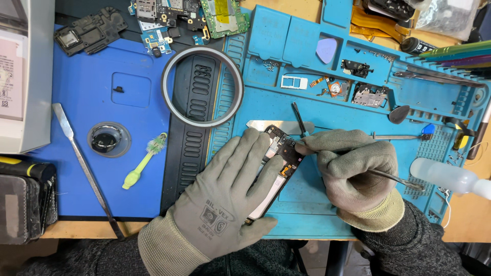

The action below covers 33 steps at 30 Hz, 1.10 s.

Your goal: The person works on a disassembled smartphone, using a spudger and tweezers to manipulate internal components and ribbon cables. They apply a liquid from a squeeze bottle to the battery area and continue adjusting parts inside the device.

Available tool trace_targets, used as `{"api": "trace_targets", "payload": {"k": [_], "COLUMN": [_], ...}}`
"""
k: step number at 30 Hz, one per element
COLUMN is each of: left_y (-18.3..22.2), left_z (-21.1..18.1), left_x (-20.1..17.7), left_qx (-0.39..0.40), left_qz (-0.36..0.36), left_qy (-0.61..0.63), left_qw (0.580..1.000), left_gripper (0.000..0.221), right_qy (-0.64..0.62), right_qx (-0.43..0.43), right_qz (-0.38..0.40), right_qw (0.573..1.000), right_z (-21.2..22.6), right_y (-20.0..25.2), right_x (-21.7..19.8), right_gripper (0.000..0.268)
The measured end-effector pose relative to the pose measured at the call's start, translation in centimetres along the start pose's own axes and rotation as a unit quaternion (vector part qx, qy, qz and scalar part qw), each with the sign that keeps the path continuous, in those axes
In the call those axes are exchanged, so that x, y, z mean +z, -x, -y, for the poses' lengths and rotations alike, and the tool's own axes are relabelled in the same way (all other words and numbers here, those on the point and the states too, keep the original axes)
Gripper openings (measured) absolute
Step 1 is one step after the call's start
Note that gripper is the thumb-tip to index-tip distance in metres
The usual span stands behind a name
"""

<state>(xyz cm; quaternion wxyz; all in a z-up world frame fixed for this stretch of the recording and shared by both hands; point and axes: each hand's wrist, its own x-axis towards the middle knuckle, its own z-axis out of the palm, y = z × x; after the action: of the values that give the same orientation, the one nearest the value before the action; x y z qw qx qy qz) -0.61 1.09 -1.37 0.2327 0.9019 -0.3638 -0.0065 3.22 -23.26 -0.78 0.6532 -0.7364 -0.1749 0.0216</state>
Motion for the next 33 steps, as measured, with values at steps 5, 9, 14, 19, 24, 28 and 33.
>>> {"api": "trace_targets", "payload": {"k": [5, 9, 14, 19, 24, 28, 33], "left_y": [0.1, 0.2, 0.2, 0.2, 0.3, 0.5, 0.6], "left_z": [0.1, 0.1, 0.0, 0.0, -0.1, -0.1, -0.3], "left_x": [0.2, 0.2, 0.0, -0.2, -0.2, 0.1, -0.1], "left_qx": [0.005, 0.012, 0.011, 0.012, 0.013, 0.015, 0.01], "left_qz": [-0.02, -0.011, -0.01, -0.021, -0.017, -0.026, -0.016], "left_qy": [0.02, 0.015, 0.018, 0.056, 0.044, 0.036, 0.002], "left_qw": [1.0, 1.0, 1.0, 0.998, 0.999, 0.999, 1.0], "left_gripper": [0.083, 0.088, 0.09, 0.079, 0.083, 0.084, 0.09], "right_qy": [0.077, 0.162, 0.186, 0.379, 0.334, 0.191, 0.355], "right_qx": [-0.02, -0.034, -0.025, -0.036, -0.111, -0.051, 0.111], "right_qz": [0.036, 0.069, 0.083, 0.107, 0.191, 0.243, 0.268], "right_qw": [0.996, 0.984, 0.979, 0.918, 0.916, 0.95, 0.889], "right_z": [1.6, 2.4, 3.2, 4.1, 5.3, 5.9, 6.1], "right_y": [-1.1, -1.7, -2.5, -2.8, -4.4, -6.8, -10.2], "right_x": [0.6, 0.6, 0.6, 0.1, 0.3, 0.2, 1.5], "right_gripper": [0.03, 0.036, 0.03, 0.02, 0.023, 0.03, 0.011]}}
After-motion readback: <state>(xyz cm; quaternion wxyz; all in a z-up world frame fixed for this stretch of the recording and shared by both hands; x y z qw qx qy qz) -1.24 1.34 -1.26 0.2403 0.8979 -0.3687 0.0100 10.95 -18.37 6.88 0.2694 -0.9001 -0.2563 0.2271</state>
